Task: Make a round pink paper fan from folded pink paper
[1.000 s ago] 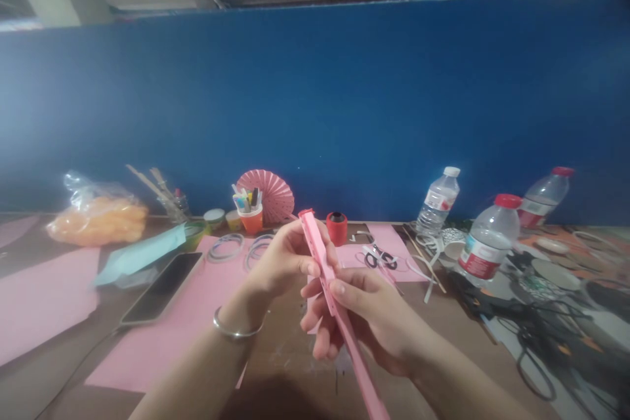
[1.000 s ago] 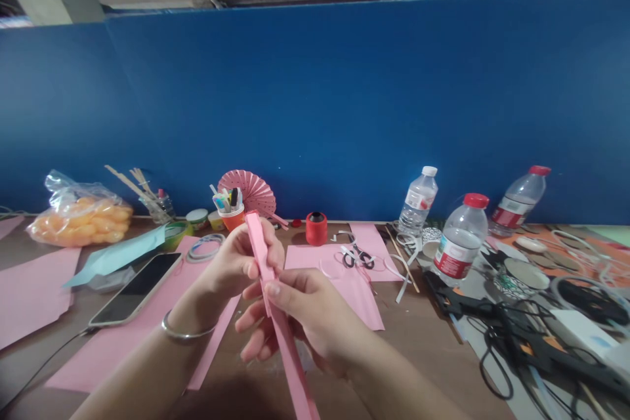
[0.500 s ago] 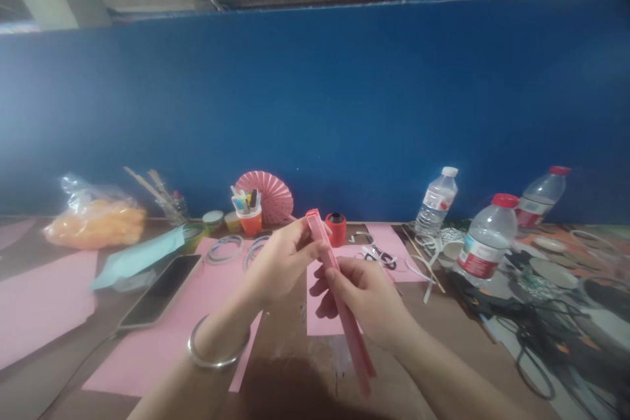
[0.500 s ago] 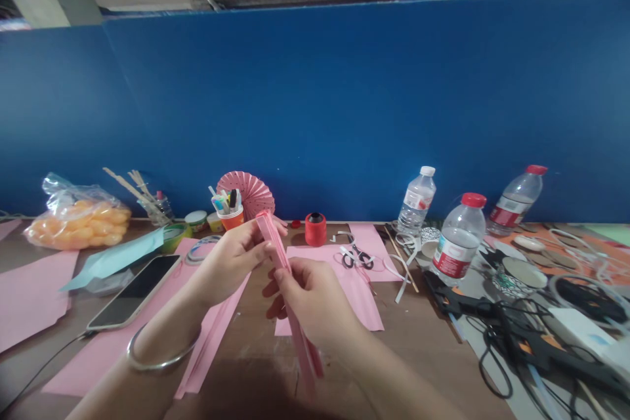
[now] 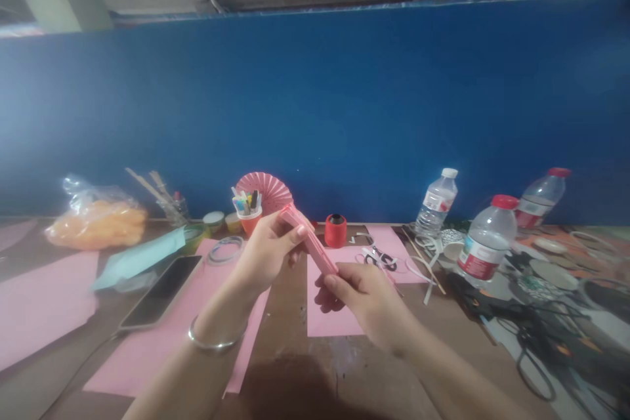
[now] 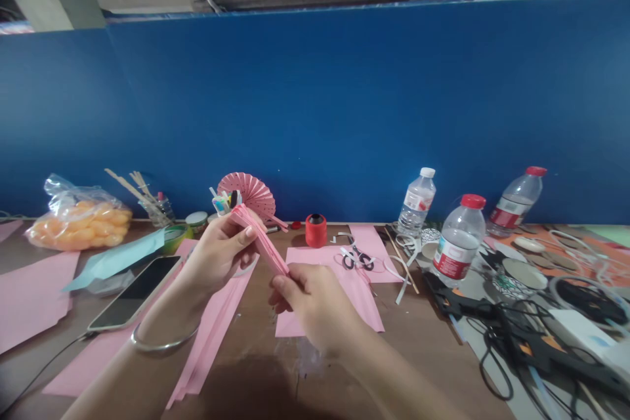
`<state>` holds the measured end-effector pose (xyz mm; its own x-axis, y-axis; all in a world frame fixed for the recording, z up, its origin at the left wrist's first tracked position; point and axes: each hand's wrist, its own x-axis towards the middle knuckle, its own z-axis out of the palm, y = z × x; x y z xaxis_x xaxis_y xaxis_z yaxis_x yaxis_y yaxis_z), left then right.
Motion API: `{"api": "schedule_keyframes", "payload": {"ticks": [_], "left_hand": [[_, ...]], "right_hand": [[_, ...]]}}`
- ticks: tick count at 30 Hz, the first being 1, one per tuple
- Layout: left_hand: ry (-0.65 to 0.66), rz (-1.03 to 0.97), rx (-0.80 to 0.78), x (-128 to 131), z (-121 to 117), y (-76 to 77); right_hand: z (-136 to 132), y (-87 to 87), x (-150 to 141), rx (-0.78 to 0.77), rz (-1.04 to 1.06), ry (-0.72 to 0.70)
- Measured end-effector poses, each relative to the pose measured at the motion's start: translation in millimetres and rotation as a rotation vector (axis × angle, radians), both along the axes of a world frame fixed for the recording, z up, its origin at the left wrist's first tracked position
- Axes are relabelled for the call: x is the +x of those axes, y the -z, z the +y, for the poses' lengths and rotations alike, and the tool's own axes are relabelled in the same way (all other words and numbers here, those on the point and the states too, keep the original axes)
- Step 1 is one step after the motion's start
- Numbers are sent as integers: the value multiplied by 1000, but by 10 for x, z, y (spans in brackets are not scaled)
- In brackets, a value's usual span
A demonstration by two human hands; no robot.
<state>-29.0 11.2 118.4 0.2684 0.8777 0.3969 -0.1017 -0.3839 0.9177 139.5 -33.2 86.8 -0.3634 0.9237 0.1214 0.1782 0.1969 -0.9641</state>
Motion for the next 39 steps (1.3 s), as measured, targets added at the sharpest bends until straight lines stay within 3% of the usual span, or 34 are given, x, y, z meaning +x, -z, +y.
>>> {"api": "schedule_keyframes", "payload": {"ticks": [6,10,14,20,24,28,31,35,39], "left_hand": [[50,147,29,82,-88,-29],[119,290,-21,-3,-129,-123],[-15,301,65,-127,-143,-203],[-75,264,175,-48,-192,-120],[-18,364,164,57,-246,-90],[-77,684,402,88,-319,-155],[-101,812,585,96,-350,-165],[-160,746,701,71,-324,-124],[-261,623,650,-103,-242,-132]], "right_hand": [[15,-37,81,126,-125,86],[58,-19,164,196,-246,73],[86,-53,224,292,-384,89],[-2,-180,177,485,-523,198],[-48,-130,170,600,-504,207],[-29,-41,210,807,-619,264],[-11,-41,219,885,-639,254],[9,-110,243,884,-655,218],[67,-185,398,939,-806,272]]}}
